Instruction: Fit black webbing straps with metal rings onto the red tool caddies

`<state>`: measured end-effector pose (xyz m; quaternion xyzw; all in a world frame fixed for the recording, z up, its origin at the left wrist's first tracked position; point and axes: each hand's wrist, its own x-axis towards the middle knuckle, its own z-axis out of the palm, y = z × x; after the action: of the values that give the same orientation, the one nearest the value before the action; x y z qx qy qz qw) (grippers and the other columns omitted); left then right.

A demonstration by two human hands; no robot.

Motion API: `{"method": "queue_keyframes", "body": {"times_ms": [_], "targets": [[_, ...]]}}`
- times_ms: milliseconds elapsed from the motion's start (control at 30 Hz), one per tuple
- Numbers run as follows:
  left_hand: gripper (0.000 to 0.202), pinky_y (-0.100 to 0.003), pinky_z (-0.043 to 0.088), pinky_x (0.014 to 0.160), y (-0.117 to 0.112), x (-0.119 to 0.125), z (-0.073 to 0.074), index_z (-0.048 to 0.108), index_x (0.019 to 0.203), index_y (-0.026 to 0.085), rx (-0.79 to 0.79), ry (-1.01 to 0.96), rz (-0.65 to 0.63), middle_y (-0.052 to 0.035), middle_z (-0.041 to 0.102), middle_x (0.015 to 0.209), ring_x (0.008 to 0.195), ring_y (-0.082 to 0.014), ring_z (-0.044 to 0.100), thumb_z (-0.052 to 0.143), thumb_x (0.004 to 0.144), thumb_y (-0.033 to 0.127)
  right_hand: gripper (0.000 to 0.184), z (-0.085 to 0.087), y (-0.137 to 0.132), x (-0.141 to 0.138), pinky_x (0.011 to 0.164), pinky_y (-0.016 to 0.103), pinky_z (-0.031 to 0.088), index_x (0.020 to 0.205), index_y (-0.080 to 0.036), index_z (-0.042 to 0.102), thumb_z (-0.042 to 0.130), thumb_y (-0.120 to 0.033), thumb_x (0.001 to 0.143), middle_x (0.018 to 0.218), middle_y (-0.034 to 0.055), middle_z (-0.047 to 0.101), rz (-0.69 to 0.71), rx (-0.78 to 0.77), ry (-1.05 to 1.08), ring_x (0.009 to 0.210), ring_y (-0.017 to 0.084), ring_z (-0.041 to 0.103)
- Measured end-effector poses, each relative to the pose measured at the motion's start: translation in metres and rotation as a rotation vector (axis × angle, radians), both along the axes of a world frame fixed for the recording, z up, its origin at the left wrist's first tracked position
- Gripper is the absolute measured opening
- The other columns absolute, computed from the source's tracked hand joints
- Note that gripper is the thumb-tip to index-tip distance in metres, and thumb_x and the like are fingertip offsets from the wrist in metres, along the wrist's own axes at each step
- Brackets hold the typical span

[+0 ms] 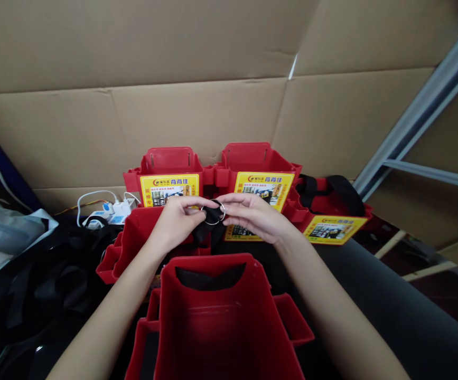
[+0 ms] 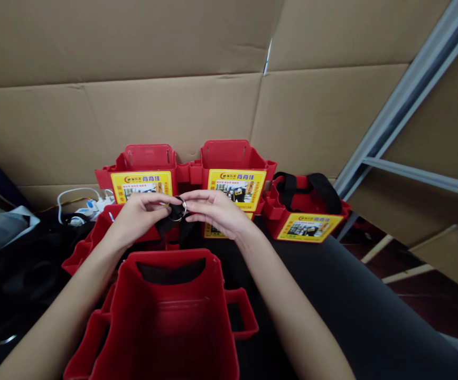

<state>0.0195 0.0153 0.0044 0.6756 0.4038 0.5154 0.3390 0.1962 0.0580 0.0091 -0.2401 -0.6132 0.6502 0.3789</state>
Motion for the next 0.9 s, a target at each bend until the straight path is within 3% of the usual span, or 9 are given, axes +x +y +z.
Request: {"method": "queue_keyframes", "body": {"times_ms": [167,367,500,667,800,900], "targets": [[0.020,-0.019,0.046,0.060,0.005,0.000,-0.003,0.058,0.077,0.015,0.076,0.002,-0.021,0.0007,0.060,0.074,0.067,-0.0091,0.057,0.050,0.063,0.002,0.017,0.002,-0.004,-0.003,0.052,0.016,0.049,0.083,-0.014,0.067,0.068,-0.016,0.066,0.071,0.0009,0.066,-0.168,0.157,-0.081,0.055,0.005,0.058],[0.016,-0.020,0.045,0.057,0.008,-0.005,-0.003,0.060,0.072,0.013,0.044,0.070,0.105,-0.0002,0.061,0.072,0.059,-0.0085,0.055,0.051,0.061,0.005,0.019,0.012,0.002,0.014,0.063,0.024,0.054,0.081,-0.015,0.068,0.071,-0.017,0.062,0.075,0.0025,0.067,-0.392,0.213,-0.006,0.060,0.010,0.061],[0.027,-0.022,0.047,0.060,0.004,-0.006,0.002,0.065,0.078,0.015,0.004,0.057,0.067,-0.0016,0.066,0.080,0.063,-0.0100,0.058,0.049,0.061,0.003,0.021,0.025,0.005,0.036,0.067,0.025,0.055,0.082,-0.016,0.069,0.072,-0.016,0.061,0.072,0.0016,0.065,-0.521,0.216,0.077,0.060,0.009,0.060],[0.037,-0.020,0.044,0.054,-0.001,-0.002,0.006,0.065,0.087,0.018,-0.002,0.112,-0.022,-0.0002,0.066,0.079,0.057,-0.0085,0.056,0.043,0.062,0.001,0.019,0.034,0.001,0.048,0.070,0.026,0.054,0.083,-0.019,0.069,0.070,-0.018,0.064,0.069,0.0003,0.062,-0.552,0.241,0.068,0.058,0.008,0.057],[0.038,-0.019,0.043,0.057,0.000,-0.002,0.004,0.064,0.088,0.017,0.053,0.147,-0.020,-0.0006,0.063,0.083,0.063,-0.0088,0.055,0.044,0.061,0.001,0.026,0.030,-0.001,0.038,0.075,0.028,0.052,0.093,-0.023,0.066,0.068,-0.025,0.066,0.078,0.0008,0.063,-0.581,0.284,0.127,0.070,0.011,0.060],[0.044,-0.020,0.043,0.056,0.000,-0.001,0.001,0.061,0.097,0.018,0.062,0.167,-0.025,-0.0002,0.061,0.081,0.062,-0.0087,0.053,0.044,0.061,0.000,0.031,0.021,-0.002,0.021,0.078,0.031,0.050,0.104,-0.026,0.061,0.057,-0.039,0.076,0.089,0.0023,0.063,-0.395,0.354,0.125,0.084,0.014,0.060]]}}
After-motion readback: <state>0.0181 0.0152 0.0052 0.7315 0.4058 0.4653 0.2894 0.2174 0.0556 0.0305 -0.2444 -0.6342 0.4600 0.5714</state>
